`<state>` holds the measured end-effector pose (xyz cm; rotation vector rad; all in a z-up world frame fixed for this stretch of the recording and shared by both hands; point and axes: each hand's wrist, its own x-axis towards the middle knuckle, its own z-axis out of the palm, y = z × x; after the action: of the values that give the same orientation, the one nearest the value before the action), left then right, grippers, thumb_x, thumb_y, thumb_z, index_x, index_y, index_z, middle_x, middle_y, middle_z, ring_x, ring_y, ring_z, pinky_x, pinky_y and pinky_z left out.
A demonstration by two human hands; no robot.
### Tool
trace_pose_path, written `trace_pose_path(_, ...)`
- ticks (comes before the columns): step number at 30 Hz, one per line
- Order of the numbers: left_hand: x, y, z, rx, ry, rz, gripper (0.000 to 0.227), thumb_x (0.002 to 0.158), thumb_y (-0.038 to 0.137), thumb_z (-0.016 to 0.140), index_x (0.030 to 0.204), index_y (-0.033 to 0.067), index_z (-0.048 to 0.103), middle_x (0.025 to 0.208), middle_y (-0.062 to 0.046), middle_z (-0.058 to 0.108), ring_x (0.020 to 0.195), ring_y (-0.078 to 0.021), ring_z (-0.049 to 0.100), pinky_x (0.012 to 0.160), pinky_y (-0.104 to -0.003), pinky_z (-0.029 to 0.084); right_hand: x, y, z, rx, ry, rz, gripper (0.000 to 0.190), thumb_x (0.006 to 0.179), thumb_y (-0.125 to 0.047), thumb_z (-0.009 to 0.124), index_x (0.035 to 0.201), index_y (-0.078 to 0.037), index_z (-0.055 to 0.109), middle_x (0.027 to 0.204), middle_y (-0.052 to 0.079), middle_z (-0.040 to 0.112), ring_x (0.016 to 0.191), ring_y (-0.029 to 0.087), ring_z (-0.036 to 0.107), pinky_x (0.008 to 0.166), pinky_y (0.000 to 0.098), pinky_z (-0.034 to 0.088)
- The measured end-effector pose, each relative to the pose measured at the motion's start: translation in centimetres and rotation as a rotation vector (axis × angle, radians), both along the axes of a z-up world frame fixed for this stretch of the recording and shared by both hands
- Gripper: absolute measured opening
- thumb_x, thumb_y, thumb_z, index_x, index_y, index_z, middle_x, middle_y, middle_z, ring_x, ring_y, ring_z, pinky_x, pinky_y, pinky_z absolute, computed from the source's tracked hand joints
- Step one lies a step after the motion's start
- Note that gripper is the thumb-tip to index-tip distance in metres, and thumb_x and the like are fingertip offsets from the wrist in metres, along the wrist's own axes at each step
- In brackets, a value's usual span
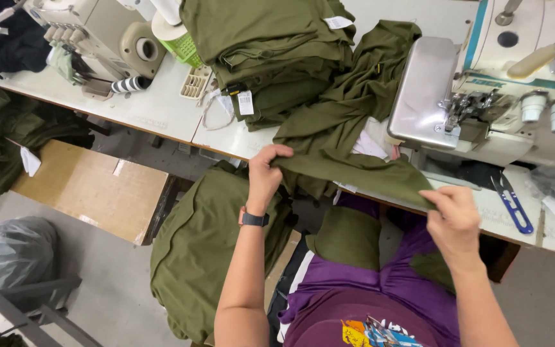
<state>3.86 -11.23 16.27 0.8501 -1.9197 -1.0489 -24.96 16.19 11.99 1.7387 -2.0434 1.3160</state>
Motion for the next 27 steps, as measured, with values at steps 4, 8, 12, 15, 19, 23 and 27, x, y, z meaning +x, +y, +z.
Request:
trace_pose_path(4, 1.2, -0.6, -5.2, -0.13, -0.159, -0.039, 0.057, 0.052, -0.022, 0.038, 0.085, 0.0072, 0.075, 0.099, -0.008, 0.077, 0.103, -0.0276, 0.068, 0.094, -0.039, 0.054, 0.2, 0.4, -4.1, 0.129, 0.081, 0.03, 0.037, 0.083, 0.028, 0.057, 0.105, 0.004, 0.075, 0.096, 0.016, 0.062, 0.093, 0.035, 0.056, 0.082, 0.0433, 0.05)
trace_pose_path(8, 2.0, -0.3, -4.8, -0.077, -0.157, -0.029, 0.06, 0.054, -0.021, 0.033, 0.087, 0.0072, 0.075, 0.103, -0.008, 0.076, 0.109, -0.0277, 0.068, 0.098, -0.04, 0.056, 0.2, 1.4, -4.6, 0.155, 0.052, -0.03, 0.043, 0.079, 0.025, 0.055, 0.111, 0.006, 0.076, 0.097, 0.016, 0.063, 0.093, 0.034, 0.055, 0.083, 0.0409, 0.052)
trace_pose_path(12, 2.4, 0.1, -4.5, -0.113, -0.17, 0.003, 0.057, 0.063, -0.023, 0.034, 0.088, 0.0075, 0.075, 0.102, -0.007, 0.075, 0.108, -0.0268, 0.068, 0.098, -0.039, 0.057, 0.1, 2.3, -4.4, 0.169, 0.062, -0.081, 0.051, 0.074, 0.022, 0.052, 0.115, 0.005, 0.076, 0.104, 0.016, 0.065, 0.1, 0.035, 0.056, 0.09, 0.0418, 0.053)
trace_pose_path(15, 2.9, 1.0, -4.4, -0.096, -0.134, 0.048, 0.053, 0.069, -0.021, 0.035, 0.092, 0.0077, 0.074, 0.101, -0.007, 0.074, 0.103, -0.025, 0.067, 0.095, -0.036, 0.057, 0.2, 3.1, -4.3, 0.174, 0.047, -0.154, 0.052, 0.073, 0.022, 0.055, 0.116, 0.003, 0.077, 0.103, 0.012, 0.066, 0.1, 0.032, 0.055, 0.088, 0.0389, 0.052)
trace_pose_path(19, 3.7, 1.8, -4.8, -0.062, -0.102, 0.114, 0.056, 0.066, -0.02, 0.036, 0.095, 0.0095, 0.075, 0.101, -0.006, 0.074, 0.104, -0.023, 0.066, 0.098, -0.035, 0.055, 0.1, 3.7, -4.1, 0.179, -0.009, -0.149, 0.052, 0.073, 0.021, 0.052, 0.116, 0.005, 0.078, 0.104, 0.015, 0.067, 0.102, 0.033, 0.056, 0.09, 0.0404, 0.051)
trace_pose_path(23, 4.7, 2.3, -5.3, 0.083, -0.023, 0.206, 0.048, 0.081, -0.018, 0.041, 0.1, 0.0107, 0.075, 0.105, -0.006, 0.072, 0.102, -0.0213, 0.069, 0.095, -0.032, 0.056, 0.1, 3.8, -3.4, 0.139, -0.095, -0.155, 0.056, 0.068, 0.019, 0.047, 0.112, 0.005, 0.079, 0.106, 0.016, 0.07, 0.104, 0.032, 0.059, 0.098, 0.0415, 0.048)
trace_pose_path(27, 5.5, 2.4, -7.3, 0.132, 0.015, 0.222, 0.043, 0.087, -0.016, 0.046, 0.095, 0.0138, 0.076, 0.109, -0.005, 0.063, 0.108, -0.0206, 0.064, 0.095, -0.031, 0.054, -0.2, 4.0, -3.6, 0.135, -0.106, -0.166, 0.055, 0.066, 0.017, 0.048, 0.11, 0.003, 0.079, 0.109, 0.017, 0.07, 0.107, 0.031, 0.061, 0.1, 0.0409, 0.046)
